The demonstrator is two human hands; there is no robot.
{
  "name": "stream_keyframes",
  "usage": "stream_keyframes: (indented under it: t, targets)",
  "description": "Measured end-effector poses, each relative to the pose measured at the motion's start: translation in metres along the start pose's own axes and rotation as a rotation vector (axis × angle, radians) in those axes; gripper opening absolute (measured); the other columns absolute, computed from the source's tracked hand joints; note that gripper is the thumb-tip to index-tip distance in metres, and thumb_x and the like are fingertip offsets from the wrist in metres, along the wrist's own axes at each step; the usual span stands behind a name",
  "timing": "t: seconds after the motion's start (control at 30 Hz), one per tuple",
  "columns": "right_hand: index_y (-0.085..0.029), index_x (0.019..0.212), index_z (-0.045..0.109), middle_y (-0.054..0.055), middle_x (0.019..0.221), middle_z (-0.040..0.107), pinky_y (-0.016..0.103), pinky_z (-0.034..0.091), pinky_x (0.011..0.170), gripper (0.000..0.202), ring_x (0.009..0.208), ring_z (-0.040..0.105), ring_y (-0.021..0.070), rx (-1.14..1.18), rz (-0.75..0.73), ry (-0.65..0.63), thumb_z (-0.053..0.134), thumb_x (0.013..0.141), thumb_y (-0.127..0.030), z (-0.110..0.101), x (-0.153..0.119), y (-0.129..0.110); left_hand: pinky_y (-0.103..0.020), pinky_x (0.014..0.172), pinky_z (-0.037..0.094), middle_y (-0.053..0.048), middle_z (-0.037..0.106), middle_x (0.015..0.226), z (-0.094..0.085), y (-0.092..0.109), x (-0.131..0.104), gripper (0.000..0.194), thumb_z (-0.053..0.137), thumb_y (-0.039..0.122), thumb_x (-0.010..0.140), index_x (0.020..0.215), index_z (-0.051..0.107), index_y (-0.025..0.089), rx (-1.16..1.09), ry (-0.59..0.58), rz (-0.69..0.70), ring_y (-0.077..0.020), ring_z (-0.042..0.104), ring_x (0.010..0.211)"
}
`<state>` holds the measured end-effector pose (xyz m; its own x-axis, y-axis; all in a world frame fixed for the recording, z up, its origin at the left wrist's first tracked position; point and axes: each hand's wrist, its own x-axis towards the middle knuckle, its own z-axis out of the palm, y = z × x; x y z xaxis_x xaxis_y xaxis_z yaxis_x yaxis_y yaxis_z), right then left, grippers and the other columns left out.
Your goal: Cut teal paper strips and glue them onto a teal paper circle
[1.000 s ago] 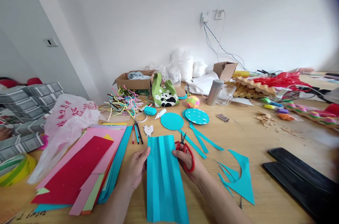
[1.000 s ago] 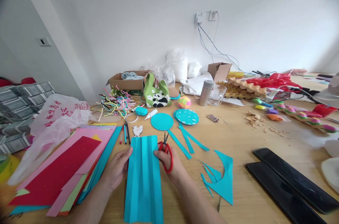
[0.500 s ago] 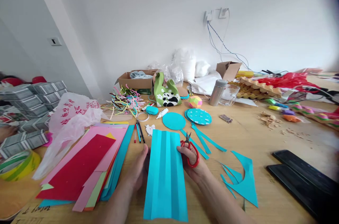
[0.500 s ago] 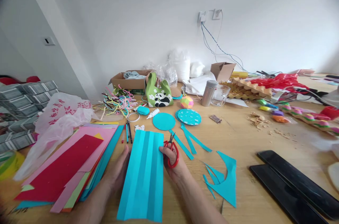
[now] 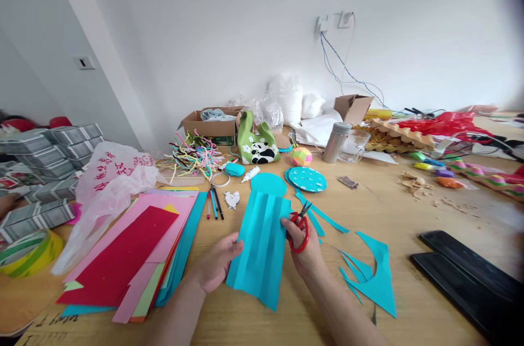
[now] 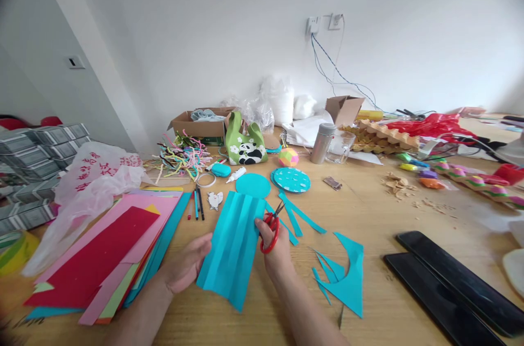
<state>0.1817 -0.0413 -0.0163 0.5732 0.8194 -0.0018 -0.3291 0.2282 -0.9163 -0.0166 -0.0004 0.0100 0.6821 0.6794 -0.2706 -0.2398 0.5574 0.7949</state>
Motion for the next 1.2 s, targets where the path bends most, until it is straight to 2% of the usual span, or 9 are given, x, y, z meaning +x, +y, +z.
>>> stream_keyframes:
  t: [0.1, 0.27, 0.37, 0.5, 0.57, 0.8, 0.93, 1.03, 1.2]
  targets:
    - [-0.020, 0.069, 0.053, -0.004, 0.060, 0.046, 0.025, 0.031, 0.053, 0.031, 0.056, 0.038, 0.0115, -0.002, 0.020, -0.035, 0.077, 0.068, -0.039, 0.003, -0.002, -0.006, -0.045, 0.094, 0.047, -0.015, 0.069, 0.113, -0.003, -0.005, 0.004, 0.046, 0.081, 0.032, 0.067, 0.108, 0.069, 0.016, 0.110, -0.085, -0.021, -0.0342, 0.062, 0.110]
    - [-0.017, 0.073, 0.061, 0.001, 0.068, 0.058, 0.029, 0.040, 0.063, 0.032, 0.065, 0.051, 0.0157, -0.153, 0.118, -0.351, 0.077, 0.066, -0.044, 0.011, -0.009, -0.017, -0.043, 0.088, 0.050, -0.013, 0.073, 0.103, -0.013, -0.007, 0.015, 0.047, 0.081, 0.035, 0.064, 0.104, 0.069, 0.014, 0.111, 0.118, 0.119, -0.0322, 0.066, 0.101]
    - [-0.017, 0.071, 0.061, 0.000, 0.064, 0.056, 0.028, 0.037, 0.061, 0.032, 0.063, 0.050, 0.0153, -0.229, 0.172, -0.472, 0.076, 0.067, -0.044, 0.014, -0.014, -0.018, -0.043, 0.087, 0.050, -0.011, 0.074, 0.099, -0.016, -0.005, 0.017, 0.044, 0.080, 0.034, 0.064, 0.102, 0.069, 0.014, 0.110, 0.191, 0.201, -0.0311, 0.067, 0.098]
    - [-0.017, 0.068, 0.058, -0.003, 0.060, 0.050, 0.026, 0.032, 0.057, 0.028, 0.059, 0.043, 0.0130, -0.259, 0.186, -0.474, 0.076, 0.066, -0.040, 0.014, -0.017, -0.014, -0.043, 0.090, 0.050, -0.009, 0.074, 0.101, -0.013, -0.002, 0.017, 0.041, 0.079, 0.030, 0.066, 0.103, 0.068, 0.016, 0.075, 0.209, 0.281, -0.0299, 0.066, 0.100]
    - [-0.018, 0.068, 0.057, -0.004, 0.060, 0.048, 0.026, 0.031, 0.057, 0.027, 0.059, 0.041, 0.0125, -0.225, 0.179, -0.446, 0.076, 0.065, -0.037, 0.012, -0.016, -0.011, -0.042, 0.092, 0.049, -0.009, 0.073, 0.105, -0.011, 0.000, 0.015, 0.041, 0.078, 0.028, 0.068, 0.107, 0.067, 0.018, 0.000, 0.200, 0.269, -0.0291, 0.065, 0.104]
    - [-0.019, 0.071, 0.058, -0.001, 0.066, 0.049, 0.026, 0.032, 0.060, 0.022, 0.063, 0.040, 0.0136, -0.157, 0.130, -0.453, 0.071, 0.072, -0.036, 0.007, -0.013, -0.009, -0.044, 0.085, 0.053, -0.014, 0.072, 0.106, -0.010, 0.001, 0.011, 0.053, 0.077, 0.040, 0.068, 0.113, 0.065, 0.016, -0.187, 0.100, -0.034, -0.0324, 0.065, 0.105]
    - [-0.019, 0.071, 0.057, -0.002, 0.065, 0.048, 0.025, 0.030, 0.057, 0.026, 0.060, 0.039, 0.0127, -0.162, 0.120, -0.420, 0.073, 0.071, -0.040, 0.009, -0.014, -0.010, -0.039, 0.067, 0.057, -0.015, 0.071, 0.108, -0.011, -0.008, 0.010, 0.051, 0.077, 0.041, 0.068, 0.111, 0.067, 0.015, -0.063, 0.104, -0.124, -0.0326, 0.067, 0.096]
    - [-0.018, 0.070, 0.057, -0.001, 0.063, 0.050, 0.026, 0.033, 0.058, 0.031, 0.060, 0.042, 0.0135, -0.245, 0.079, -0.400, 0.071, 0.073, -0.046, 0.011, -0.014, -0.013, -0.032, 0.054, 0.054, -0.015, 0.073, 0.102, -0.009, -0.009, 0.011, 0.046, 0.080, 0.035, 0.065, 0.104, 0.070, 0.014, 0.113, 0.197, -0.032, -0.0309, 0.069, 0.087]
    - [-0.017, 0.068, 0.058, 0.005, 0.067, 0.060, 0.030, 0.038, 0.060, 0.048, 0.063, 0.053, 0.0182, -0.528, 0.003, -0.373, 0.054, 0.080, -0.064, 0.013, -0.017, -0.015, -0.031, 0.047, 0.053, -0.012, 0.074, 0.091, -0.015, 0.002, 0.014, 0.040, 0.080, 0.034, 0.059, 0.092, 0.070, 0.013, 0.146, 0.540, 0.220, -0.0277, 0.068, 0.074]
